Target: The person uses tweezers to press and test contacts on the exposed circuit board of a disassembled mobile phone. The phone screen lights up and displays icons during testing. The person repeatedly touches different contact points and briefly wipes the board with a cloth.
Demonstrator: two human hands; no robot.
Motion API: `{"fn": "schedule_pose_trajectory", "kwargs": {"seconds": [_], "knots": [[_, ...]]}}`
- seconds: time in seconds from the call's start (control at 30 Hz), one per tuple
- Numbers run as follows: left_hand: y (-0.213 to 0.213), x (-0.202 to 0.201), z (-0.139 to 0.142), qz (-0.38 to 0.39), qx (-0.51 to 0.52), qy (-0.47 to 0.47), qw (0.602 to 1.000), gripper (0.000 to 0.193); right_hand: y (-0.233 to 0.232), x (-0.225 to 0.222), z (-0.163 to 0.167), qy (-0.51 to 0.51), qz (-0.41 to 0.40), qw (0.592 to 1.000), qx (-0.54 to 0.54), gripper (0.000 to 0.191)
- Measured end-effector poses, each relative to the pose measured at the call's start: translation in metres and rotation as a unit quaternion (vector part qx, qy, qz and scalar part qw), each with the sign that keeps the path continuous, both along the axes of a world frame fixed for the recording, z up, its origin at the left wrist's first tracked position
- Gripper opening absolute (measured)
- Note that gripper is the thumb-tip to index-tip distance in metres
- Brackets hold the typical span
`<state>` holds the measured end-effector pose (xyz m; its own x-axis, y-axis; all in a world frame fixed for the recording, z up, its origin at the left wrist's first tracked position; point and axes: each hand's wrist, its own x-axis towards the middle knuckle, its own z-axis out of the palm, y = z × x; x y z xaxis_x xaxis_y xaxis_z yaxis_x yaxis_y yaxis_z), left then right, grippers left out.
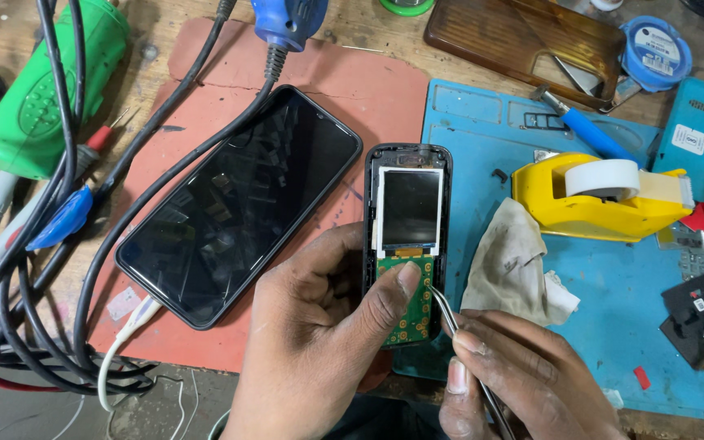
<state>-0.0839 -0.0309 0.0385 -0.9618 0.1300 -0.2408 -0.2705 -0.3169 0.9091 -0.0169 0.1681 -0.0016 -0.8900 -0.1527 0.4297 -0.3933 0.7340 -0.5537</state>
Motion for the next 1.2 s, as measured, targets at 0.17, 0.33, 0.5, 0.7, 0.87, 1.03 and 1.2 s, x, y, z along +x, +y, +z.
{"fn": "schedule_pose_trajectory", "kwargs": {"seconds": [0.17, 0.33, 0.5, 0.7, 0.87, 1.03, 1.2], "knots": [[0.0, 0.0, 0.0, 0.0, 0.0, 0.001, 1.0, 0.034, 0.003, -0.014, 0.01, -0.039, 0.076, 0.996, 0.026, 0.034], [0.0, 0.0, -0.001, 0.002, 0.002, -0.002, 1.0, 0.034, -0.005, -0.004, 0.007, -0.011, -0.028, 1.0, 0.001, 0.027], [0.0, 0.0, -0.001, 0.002, 0.003, 0.002, 1.0, 0.034, -0.005, 0.003, -0.001, -0.002, -0.013, 1.0, -0.008, 0.025], [-0.001, 0.0, -0.001, 0.004, -0.002, 0.0, 1.0, 0.035, -0.017, 0.001, 0.012, 0.009, -0.042, 0.999, -0.012, 0.025], [-0.001, 0.001, -0.001, 0.002, 0.011, -0.001, 1.0, 0.035, -0.03, 0.002, 0.024, 0.012, -0.068, 0.997, -0.03, 0.024], [-0.001, 0.002, -0.003, -0.002, 0.022, 0.007, 1.0, 0.034, -0.027, 0.003, 0.02, 0.012, -0.059, 0.998, -0.014, 0.027], [0.001, 0.002, -0.004, 0.001, 0.028, 0.004, 1.0, 0.034, -0.008, 0.012, 0.001, 0.016, -0.02, 0.998, -0.065, 0.03]]}}
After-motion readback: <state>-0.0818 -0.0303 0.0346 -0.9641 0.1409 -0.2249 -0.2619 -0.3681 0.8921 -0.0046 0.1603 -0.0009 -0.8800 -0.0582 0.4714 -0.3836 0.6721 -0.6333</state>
